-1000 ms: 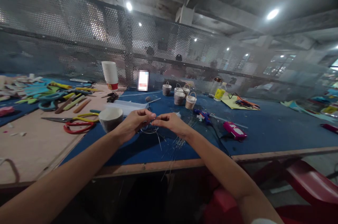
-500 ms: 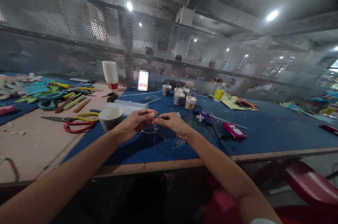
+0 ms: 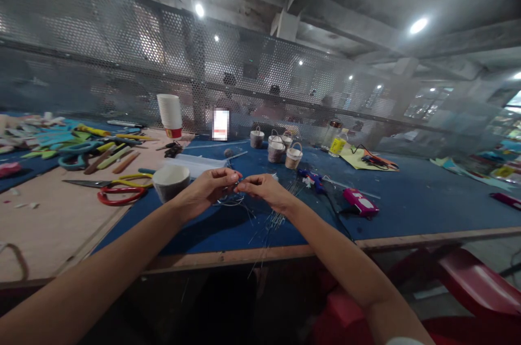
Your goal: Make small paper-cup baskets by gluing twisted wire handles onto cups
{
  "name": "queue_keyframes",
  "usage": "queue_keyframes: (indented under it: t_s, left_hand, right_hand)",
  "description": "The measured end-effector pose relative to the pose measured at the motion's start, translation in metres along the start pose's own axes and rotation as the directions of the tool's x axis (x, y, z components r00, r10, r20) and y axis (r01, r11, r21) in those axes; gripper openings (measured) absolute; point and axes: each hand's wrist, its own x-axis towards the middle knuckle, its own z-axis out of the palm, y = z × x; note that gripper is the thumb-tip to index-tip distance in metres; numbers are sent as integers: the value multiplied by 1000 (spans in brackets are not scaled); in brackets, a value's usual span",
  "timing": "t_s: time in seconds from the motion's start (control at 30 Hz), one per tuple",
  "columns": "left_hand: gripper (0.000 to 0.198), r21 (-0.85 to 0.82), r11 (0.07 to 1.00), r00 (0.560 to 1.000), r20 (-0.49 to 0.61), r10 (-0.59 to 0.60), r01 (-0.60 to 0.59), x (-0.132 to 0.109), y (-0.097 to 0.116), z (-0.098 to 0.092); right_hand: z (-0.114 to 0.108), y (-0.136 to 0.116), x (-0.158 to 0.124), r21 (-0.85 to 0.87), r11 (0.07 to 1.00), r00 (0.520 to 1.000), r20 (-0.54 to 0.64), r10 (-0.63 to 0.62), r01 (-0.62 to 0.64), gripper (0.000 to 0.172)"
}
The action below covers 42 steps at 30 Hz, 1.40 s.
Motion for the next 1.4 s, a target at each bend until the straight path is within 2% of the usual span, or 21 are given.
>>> queue_keyframes:
  t_s: [0.13, 0.33, 0.53, 0.73, 0.93, 1.1, 1.3, 1.4]
  left_hand:
    - [18, 52, 998, 999, -34, 33, -32, 1, -2, 1]
    - [15, -25, 1000, 1000, -12, -6, 6, 0, 0, 3]
    - [20, 69, 997, 1000, -12, 28, -28, 1, -2, 0]
    - [15, 20, 1000, 1000, 1, 6, -6, -1, 1, 3]
    - [22, 120, 992, 999, -39, 36, -32, -1, 0, 3]
    - [17, 66, 998, 1000, -12, 15, -14, -2, 1, 4]
    - [21, 113, 992, 998, -14, 60, -58, 1, -1, 2]
    - [14, 52, 999, 1000, -18, 18, -17, 1, -1, 2]
  right_hand:
    - [0, 1, 0, -10, 1000, 1000, 11, -12, 12, 39]
    - [0, 1, 1, 44, 999, 1000, 0, -2, 2, 38]
    - [-1, 3, 1, 21, 1000, 1000, 18, -5, 4, 38]
    - [0, 4, 2, 35, 999, 1000, -2, 1, -1, 39]
    - [1, 3, 1, -20, 1000, 1000, 2, -2, 2, 37]
    - [0, 3, 2, 36, 999, 1000, -5, 8, -8, 38]
    - [0, 3, 2, 21, 1000, 1000, -7, 8, -8, 40]
    - [0, 4, 3, 34, 999, 1000, -13, 8, -8, 41]
